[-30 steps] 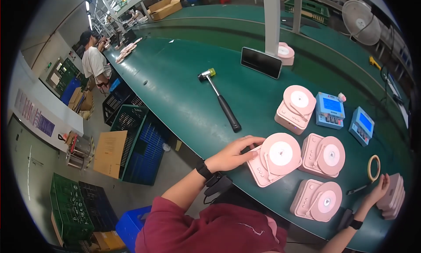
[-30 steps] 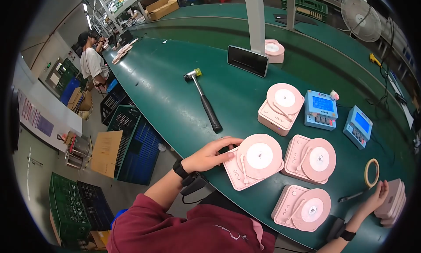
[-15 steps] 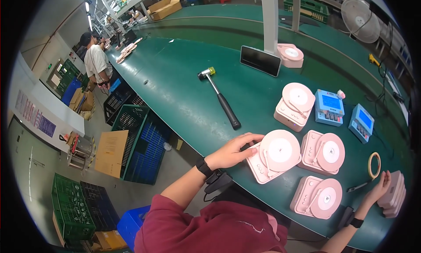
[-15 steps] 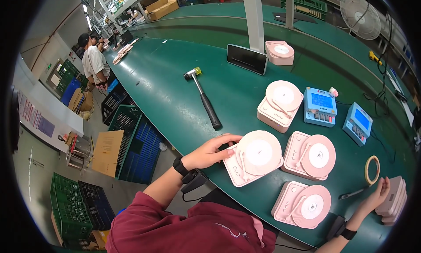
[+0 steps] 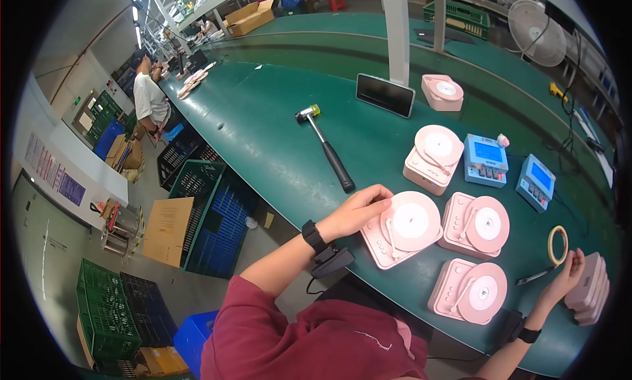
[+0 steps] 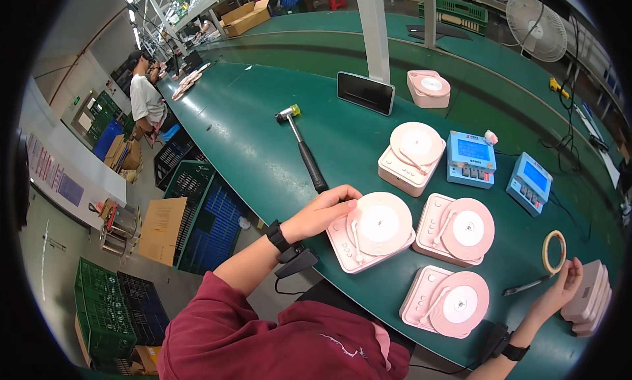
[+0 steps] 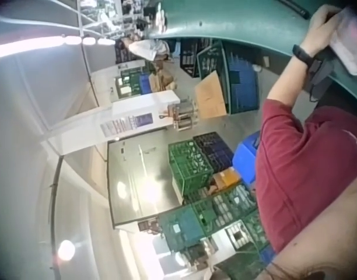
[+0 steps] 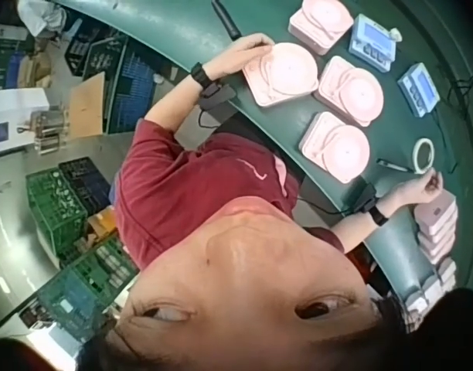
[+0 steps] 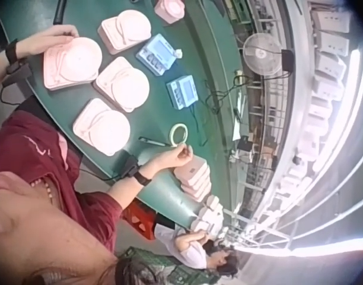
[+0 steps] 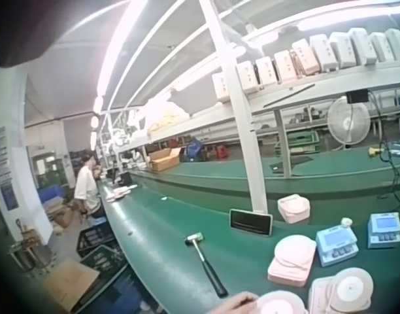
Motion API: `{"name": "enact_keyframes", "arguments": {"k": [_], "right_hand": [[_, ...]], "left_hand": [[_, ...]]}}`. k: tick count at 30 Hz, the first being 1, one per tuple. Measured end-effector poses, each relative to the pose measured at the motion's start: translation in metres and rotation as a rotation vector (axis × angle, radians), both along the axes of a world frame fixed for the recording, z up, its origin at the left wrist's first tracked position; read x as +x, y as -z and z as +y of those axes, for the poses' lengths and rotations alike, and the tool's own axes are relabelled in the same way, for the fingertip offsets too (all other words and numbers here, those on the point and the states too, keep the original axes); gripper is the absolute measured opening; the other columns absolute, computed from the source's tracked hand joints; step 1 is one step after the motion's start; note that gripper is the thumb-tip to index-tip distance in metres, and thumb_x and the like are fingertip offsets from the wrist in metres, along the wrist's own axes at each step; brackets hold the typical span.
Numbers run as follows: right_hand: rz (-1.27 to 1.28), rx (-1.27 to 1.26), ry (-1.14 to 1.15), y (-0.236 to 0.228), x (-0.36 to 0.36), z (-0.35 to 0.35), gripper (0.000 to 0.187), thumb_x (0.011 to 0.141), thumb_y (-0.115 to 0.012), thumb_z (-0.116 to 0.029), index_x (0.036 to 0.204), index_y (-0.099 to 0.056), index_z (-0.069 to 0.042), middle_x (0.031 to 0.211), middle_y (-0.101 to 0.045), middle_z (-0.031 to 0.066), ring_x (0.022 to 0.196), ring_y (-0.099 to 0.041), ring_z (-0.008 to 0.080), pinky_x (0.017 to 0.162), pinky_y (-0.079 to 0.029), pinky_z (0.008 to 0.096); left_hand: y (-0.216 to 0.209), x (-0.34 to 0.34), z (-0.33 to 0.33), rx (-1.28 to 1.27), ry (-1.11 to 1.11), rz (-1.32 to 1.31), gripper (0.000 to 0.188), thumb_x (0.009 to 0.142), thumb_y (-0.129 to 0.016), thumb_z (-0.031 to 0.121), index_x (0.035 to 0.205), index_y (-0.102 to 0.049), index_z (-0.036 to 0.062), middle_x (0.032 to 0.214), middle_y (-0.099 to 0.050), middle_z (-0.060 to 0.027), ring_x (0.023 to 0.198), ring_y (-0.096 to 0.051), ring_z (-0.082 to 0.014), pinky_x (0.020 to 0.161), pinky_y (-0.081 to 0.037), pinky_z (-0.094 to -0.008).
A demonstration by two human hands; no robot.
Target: The person tests pink record players by picking them up from a conveyor belt, placing them on the table, and pressing buttons. They continue to retrieve more players from the belt, checking the lights on each device while monitoring the blue testing machines.
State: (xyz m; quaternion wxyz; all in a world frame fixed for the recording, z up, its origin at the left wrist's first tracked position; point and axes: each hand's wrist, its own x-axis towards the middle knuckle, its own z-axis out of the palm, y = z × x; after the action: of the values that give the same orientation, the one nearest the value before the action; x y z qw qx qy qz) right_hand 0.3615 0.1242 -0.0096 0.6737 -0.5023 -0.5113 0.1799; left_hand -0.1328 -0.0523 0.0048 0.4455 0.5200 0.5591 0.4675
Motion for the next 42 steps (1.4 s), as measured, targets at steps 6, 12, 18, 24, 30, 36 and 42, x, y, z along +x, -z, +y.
{"name": "enact_keyframes", "arguments": {"k": [6, 12, 18, 24, 30, 36, 42], "right_hand": [[-0.047, 0.056, -0.111, -0.014, -0.03, -0.02, 0.021, 0.096, -0.057, -0.008, 0.114, -0.056, 0.0, 0.102, -0.056, 0.0035, 0.097, -0.053, 0.0107, 0.088, -0.041, 0.0237], [-0.22, 0.117, -0.14, -0.034, -0.066, -0.057, 0.019, 0.094, -0.056, -0.003, 0.113, -0.054, 0.002, 0.103, -0.054, 0.0056, 0.098, -0.051, 0.0139, 0.09, -0.041, 0.0267], [-0.639, 0.461, -0.183, -0.05, -0.072, -0.084, 0.035, 0.087, -0.063, -0.003, 0.118, -0.048, 0.0, 0.113, -0.05, 0.0156, 0.103, -0.05, 0.0294, 0.094, -0.04, 0.0401], [-0.804, 0.681, -0.228, -0.063, -0.089, -0.1, 0.055, 0.081, -0.071, -0.011, 0.127, -0.041, -0.005, 0.125, -0.046, 0.0199, 0.116, -0.046, 0.0384, 0.1, -0.038, 0.0501], [-0.263, 0.531, -0.387, -0.021, -0.083, -0.09, 0.055, 0.081, -0.073, -0.013, 0.127, -0.043, -0.008, 0.132, -0.045, 0.0224, 0.124, -0.046, 0.0455, 0.1, -0.042, 0.0562], [-1.017, 0.768, 0.12, -0.07, -0.051, -0.082, 0.053, 0.082, -0.075, -0.02, 0.123, -0.046, -0.003, 0.124, -0.052, 0.0223, 0.112, -0.056, 0.0449, 0.091, -0.05, 0.054], [-0.306, 0.381, 0.373, -0.058, -0.026, -0.05, 0.045, 0.081, -0.077, -0.015, 0.115, -0.052, 0.002, 0.12, -0.058, 0.0161, 0.11, -0.058, 0.0286, 0.095, -0.048, 0.0365]], "left_hand": [[-0.01, 0.01, 0.007, -0.161, -0.004, -0.11, 0.02, 0.099, -0.054, 0.019, 0.109, -0.05, 0.0023, 0.105, -0.057, -0.0038, 0.094, -0.052, -0.0069, 0.084, -0.044, -0.0225], [-0.022, 0.017, -0.003, 0.02, -0.09, -0.092, 0.013, 0.099, -0.053, 0.014, 0.104, -0.047, 0.0043, 0.101, -0.057, -0.003, 0.092, -0.051, -0.0057, 0.08, -0.046, -0.0218], [-0.087, 0.013, 0.007, 0.158, -0.286, -0.279, 0.019, 0.098, -0.053, 0.016, 0.106, -0.047, 0.0003, 0.109, -0.059, -0.0099, 0.097, -0.058, -0.0149, 0.086, -0.049, -0.0294], [-0.122, 0.082, 0.047, 0.141, 0.014, -0.693, 0.026, 0.097, -0.052, 0.016, 0.115, -0.046, -0.0022, 0.108, -0.058, -0.0109, 0.1, -0.061, -0.0184, 0.087, -0.052, -0.0325], [-0.11, 0.188, 0.083, -0.167, 0.28, -0.6, 0.03, 0.097, -0.052, 0.024, 0.115, -0.044, 0.0013, 0.111, -0.051, -0.0112, 0.093, -0.054, -0.0151, 0.078, -0.05, -0.0301], [-0.096, 0.235, 0.125, 0.226, 0.372, 0.008, 0.041, 0.096, -0.048, 0.031, 0.119, -0.045, -0.0035, 0.112, -0.053, -0.024, 0.1, -0.058, -0.029, 0.086, -0.048, -0.0386], [-0.13, 0.17, 0.245, 0.646, 0.237, 0.631, 0.03, 0.085, -0.064, 0.03, 0.091, -0.065, 0.0007, 0.091, -0.063, -0.0198, 0.09, -0.061, -0.0345, 0.079, -0.048, -0.0424]]}}
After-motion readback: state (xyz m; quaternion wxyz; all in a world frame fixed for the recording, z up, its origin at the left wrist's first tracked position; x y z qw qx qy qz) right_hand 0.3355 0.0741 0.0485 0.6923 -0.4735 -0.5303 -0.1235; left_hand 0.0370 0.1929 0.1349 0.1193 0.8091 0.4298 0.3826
